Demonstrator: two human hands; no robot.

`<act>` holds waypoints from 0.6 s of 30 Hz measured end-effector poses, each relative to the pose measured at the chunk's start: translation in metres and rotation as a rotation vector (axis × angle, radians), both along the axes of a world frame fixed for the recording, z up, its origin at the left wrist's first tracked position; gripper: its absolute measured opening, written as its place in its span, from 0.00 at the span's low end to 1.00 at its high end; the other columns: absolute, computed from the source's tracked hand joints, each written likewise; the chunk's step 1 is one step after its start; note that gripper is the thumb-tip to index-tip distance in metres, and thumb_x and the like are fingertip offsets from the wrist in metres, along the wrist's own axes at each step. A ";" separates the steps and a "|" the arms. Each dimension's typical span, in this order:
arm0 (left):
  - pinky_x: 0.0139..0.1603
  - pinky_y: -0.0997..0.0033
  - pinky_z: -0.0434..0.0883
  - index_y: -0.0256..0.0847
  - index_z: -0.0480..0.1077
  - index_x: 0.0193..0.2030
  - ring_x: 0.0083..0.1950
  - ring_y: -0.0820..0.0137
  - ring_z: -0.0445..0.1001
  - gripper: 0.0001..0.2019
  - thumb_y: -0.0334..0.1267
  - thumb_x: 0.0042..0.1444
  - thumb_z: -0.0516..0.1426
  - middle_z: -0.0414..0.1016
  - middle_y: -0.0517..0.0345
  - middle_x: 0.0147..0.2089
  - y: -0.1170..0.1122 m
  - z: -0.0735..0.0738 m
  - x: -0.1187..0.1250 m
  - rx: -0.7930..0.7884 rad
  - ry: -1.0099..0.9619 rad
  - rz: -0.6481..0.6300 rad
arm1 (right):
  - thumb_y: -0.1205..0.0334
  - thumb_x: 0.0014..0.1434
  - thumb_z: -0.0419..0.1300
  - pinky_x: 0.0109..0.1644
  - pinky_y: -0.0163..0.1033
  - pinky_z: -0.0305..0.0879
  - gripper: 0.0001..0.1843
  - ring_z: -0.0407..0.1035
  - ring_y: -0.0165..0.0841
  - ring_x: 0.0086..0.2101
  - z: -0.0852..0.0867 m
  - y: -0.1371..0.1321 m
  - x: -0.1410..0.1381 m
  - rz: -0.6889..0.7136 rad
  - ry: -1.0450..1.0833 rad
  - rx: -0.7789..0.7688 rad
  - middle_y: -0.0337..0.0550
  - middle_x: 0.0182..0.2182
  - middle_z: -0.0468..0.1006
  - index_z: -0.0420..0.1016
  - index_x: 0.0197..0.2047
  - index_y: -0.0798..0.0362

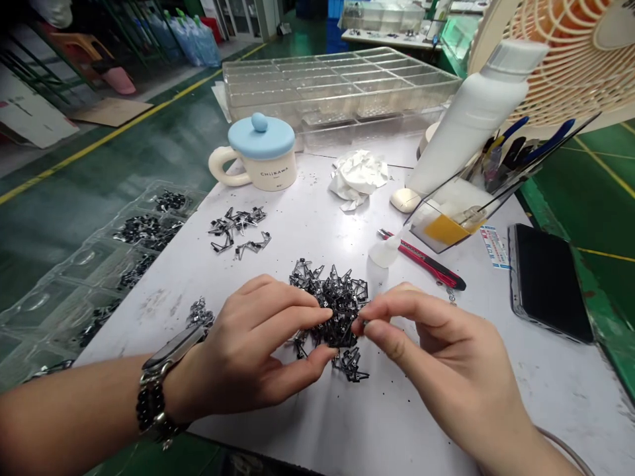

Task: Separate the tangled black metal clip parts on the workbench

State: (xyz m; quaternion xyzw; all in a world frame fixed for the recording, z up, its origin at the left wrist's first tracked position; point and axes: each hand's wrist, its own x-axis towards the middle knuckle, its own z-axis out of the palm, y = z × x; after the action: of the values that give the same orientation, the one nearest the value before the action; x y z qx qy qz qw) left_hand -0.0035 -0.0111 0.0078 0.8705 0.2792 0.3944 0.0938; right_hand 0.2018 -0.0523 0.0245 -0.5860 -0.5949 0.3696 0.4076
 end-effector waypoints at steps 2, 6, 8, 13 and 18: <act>0.33 0.65 0.71 0.33 0.73 0.37 0.32 0.68 0.75 0.08 0.34 0.50 0.60 0.78 0.53 0.33 0.000 0.000 0.000 0.019 -0.002 0.012 | 0.57 0.53 0.64 0.39 0.28 0.71 0.03 0.70 0.28 0.36 -0.002 0.001 -0.003 0.042 -0.055 0.064 0.38 0.33 0.74 0.77 0.33 0.39; 0.32 0.67 0.70 0.33 0.73 0.35 0.31 0.68 0.75 0.07 0.34 0.50 0.60 0.78 0.54 0.32 0.000 0.000 0.000 0.041 -0.007 0.017 | 0.58 0.53 0.64 0.39 0.29 0.69 0.02 0.66 0.28 0.38 -0.012 0.001 -0.007 0.077 -0.032 0.018 0.40 0.34 0.66 0.78 0.33 0.40; 0.32 0.66 0.70 0.33 0.73 0.34 0.31 0.68 0.75 0.06 0.35 0.50 0.60 0.78 0.54 0.31 0.000 0.000 0.000 0.039 -0.008 0.014 | 0.58 0.53 0.64 0.41 0.30 0.68 0.03 0.65 0.29 0.40 -0.018 0.001 -0.007 0.085 0.012 -0.032 0.41 0.36 0.66 0.78 0.33 0.41; 0.34 0.66 0.71 0.33 0.73 0.34 0.32 0.68 0.75 0.08 0.36 0.50 0.61 0.78 0.53 0.32 -0.002 0.001 0.000 0.028 -0.018 0.020 | 0.57 0.52 0.65 0.47 0.33 0.65 0.04 0.63 0.30 0.42 -0.025 0.001 -0.009 0.073 0.049 -0.052 0.40 0.37 0.66 0.78 0.34 0.39; 0.33 0.67 0.70 0.34 0.73 0.34 0.32 0.69 0.75 0.07 0.37 0.52 0.60 0.78 0.54 0.32 -0.002 0.000 0.000 0.038 -0.006 0.025 | 0.56 0.52 0.65 0.48 0.35 0.64 0.04 0.62 0.32 0.43 -0.026 -0.001 -0.008 0.060 0.013 -0.074 0.41 0.38 0.65 0.78 0.33 0.42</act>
State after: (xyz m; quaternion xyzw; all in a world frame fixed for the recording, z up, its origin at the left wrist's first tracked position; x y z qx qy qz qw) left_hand -0.0038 -0.0130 0.0082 0.8673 0.2822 0.4035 0.0733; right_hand 0.1939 -0.0534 -0.0011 -0.5800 -0.5954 0.4073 0.3783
